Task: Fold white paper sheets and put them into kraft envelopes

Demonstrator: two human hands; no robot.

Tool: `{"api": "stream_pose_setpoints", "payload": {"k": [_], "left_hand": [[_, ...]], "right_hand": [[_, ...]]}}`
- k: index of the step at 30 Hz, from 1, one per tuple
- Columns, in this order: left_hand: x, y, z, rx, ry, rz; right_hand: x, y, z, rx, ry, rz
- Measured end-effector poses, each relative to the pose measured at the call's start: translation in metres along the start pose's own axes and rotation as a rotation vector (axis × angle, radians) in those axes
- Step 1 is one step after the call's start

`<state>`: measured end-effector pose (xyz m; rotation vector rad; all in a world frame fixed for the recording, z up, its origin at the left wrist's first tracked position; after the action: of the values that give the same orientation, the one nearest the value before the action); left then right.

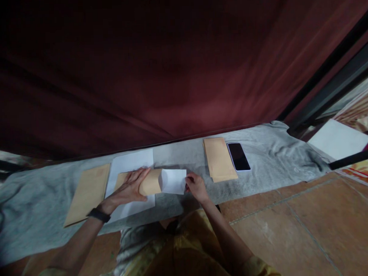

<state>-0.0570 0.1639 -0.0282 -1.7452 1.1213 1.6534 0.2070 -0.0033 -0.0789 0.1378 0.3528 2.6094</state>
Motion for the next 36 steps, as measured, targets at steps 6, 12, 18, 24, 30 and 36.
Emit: {"api": "stream_pose_setpoints", "payload": {"k": [6, 12, 18, 24, 30, 36], "left_hand": [[0.003, -0.003, -0.002, 0.03, -0.002, 0.022], [0.003, -0.005, -0.006, 0.038, -0.015, 0.022], [0.004, -0.007, -0.01, 0.056, -0.018, 0.021], [0.007, -0.01, -0.01, 0.065, -0.015, 0.012], [0.009, -0.012, -0.011, 0.062, -0.011, 0.014], [0.011, -0.013, -0.012, 0.075, -0.012, 0.012]], "right_hand": [[0.005, -0.003, 0.003, -0.03, 0.102, 0.001], [0.027, -0.005, 0.006, -0.043, 0.145, 0.021], [0.05, -0.004, 0.004, -0.065, 0.24, 0.017], [0.068, 0.003, 0.009, -0.178, 0.477, -0.032], [0.075, 0.007, 0.015, -0.136, 0.703, -0.055], [0.077, 0.006, 0.02, -0.132, 0.81, -0.076]]}}
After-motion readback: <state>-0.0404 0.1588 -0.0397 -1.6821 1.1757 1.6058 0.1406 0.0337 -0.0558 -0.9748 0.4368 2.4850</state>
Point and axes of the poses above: each hand's wrist, its own y-axis away from the middle knuckle, its own x-axis out of the palm, z = x × y, the point moved 3 cm from there along -y, towards the middle knuckle, and after that the axes turned 4 degrees about -y, right-handed, at the moved point
